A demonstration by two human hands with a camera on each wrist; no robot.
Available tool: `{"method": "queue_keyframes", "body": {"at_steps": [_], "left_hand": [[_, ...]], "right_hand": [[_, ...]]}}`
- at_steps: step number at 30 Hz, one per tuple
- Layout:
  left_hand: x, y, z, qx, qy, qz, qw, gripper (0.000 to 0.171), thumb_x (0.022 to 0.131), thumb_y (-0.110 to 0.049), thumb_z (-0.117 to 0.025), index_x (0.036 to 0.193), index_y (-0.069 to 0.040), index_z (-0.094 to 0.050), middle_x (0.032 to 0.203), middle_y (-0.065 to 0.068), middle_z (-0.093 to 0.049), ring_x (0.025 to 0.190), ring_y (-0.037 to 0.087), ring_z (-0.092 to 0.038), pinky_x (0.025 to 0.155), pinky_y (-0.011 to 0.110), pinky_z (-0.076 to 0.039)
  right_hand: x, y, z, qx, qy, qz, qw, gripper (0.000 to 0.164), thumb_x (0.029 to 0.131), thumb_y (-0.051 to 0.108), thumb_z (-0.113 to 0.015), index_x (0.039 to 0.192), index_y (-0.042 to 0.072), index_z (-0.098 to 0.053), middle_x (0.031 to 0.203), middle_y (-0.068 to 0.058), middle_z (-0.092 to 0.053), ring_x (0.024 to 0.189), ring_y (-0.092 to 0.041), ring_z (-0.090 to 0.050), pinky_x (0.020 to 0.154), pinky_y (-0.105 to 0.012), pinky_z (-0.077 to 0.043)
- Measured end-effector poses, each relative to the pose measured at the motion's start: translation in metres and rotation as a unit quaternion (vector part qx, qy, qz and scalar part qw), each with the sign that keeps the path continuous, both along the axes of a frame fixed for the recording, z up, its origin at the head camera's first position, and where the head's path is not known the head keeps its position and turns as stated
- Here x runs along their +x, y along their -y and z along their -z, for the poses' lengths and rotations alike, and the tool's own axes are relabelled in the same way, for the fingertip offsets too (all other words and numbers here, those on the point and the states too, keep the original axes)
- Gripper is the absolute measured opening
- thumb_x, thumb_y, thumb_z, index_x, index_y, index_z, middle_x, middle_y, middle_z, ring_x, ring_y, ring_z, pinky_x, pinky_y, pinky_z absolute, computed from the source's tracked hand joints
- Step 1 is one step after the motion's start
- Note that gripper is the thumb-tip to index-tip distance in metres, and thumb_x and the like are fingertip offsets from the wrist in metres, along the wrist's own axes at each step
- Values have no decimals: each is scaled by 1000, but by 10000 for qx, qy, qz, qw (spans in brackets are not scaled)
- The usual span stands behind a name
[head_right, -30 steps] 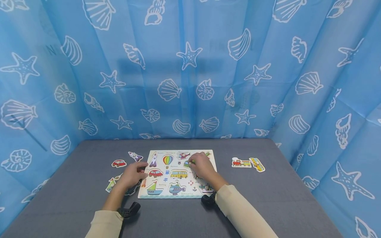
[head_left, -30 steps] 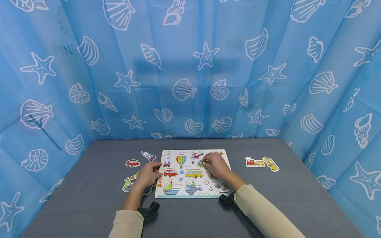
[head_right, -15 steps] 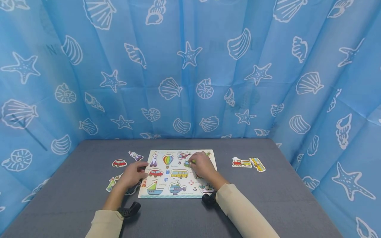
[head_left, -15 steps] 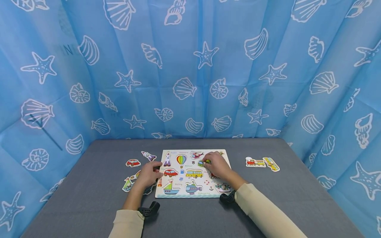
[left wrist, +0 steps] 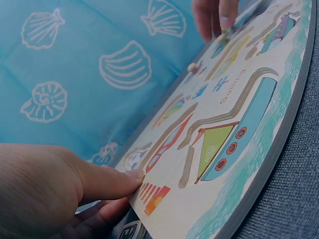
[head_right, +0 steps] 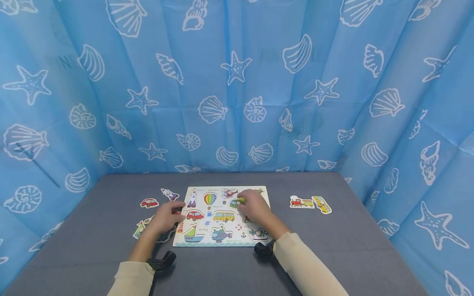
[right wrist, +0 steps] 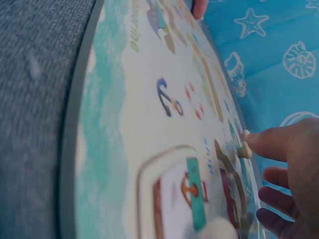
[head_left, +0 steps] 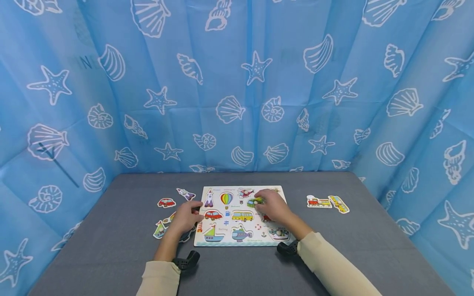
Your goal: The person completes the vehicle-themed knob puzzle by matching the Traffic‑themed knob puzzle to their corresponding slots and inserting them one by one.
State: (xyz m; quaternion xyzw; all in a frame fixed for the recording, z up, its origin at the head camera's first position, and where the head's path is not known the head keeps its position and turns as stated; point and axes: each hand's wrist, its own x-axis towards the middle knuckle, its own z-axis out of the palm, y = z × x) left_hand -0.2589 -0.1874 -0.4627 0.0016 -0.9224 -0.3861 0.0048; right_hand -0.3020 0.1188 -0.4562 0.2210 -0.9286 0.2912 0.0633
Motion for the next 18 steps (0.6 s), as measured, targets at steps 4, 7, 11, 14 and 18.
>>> {"method": "queue_keyframes", "body": {"at_steps": [4, 7, 11, 14, 18], "left_hand": [[0, 0, -1, 17, -4, 3, 10000, 45, 83, -4, -74, 127, -1, -63, 99, 8, -60, 83, 20, -52, 72, 37, -44], [-1, 0, -1, 47, -1, -1, 10000, 45, 83, -3, -74, 126, -1, -63, 101, 9, -60, 83, 21, -53, 72, 37, -45], [-1, 0, -1, 62, 25, -13, 10000, 45, 83, -2, -74, 126, -1, -63, 101, 9, -60, 83, 21, -53, 71, 36, -45], [0, 0, -1, 53, 58, -13, 10000, 45, 83, -3, -74, 127, -1, -63, 99, 8, -59, 83, 21, -52, 71, 36, -45], [0, -1, -1, 49, 79, -2, 10000, 45, 83, -3, -74, 127, -1, -62, 98, 8, -59, 83, 21, -52, 71, 36, -45]], "right_hand": [[1, -11, 1, -165, -151, 28, 9997, 28, 86, 10, -73, 112, 1, -68, 117, -14, -63, 115, -35, -54, 97, -50, -39], [1, -20, 3, -230, -287, -1, 9993, 27, 87, 9, -71, 112, 0, -68, 119, -17, -63, 115, -38, -53, 96, -51, -40], [2, -32, 4, -241, -412, 41, 9989, 26, 87, 8, -70, 112, -2, -68, 118, -18, -63, 112, -39, -54, 94, -52, -40], [3, -41, 5, -158, -519, 83, 9985, 24, 87, 7, -70, 110, -2, -68, 116, -19, -64, 109, -40, -55, 92, -53, -41], [4, -53, 5, -63, -681, 143, 9976, 22, 86, 6, -69, 107, -2, -69, 113, -20, -64, 107, -42, -55, 91, -54, -41]]}}
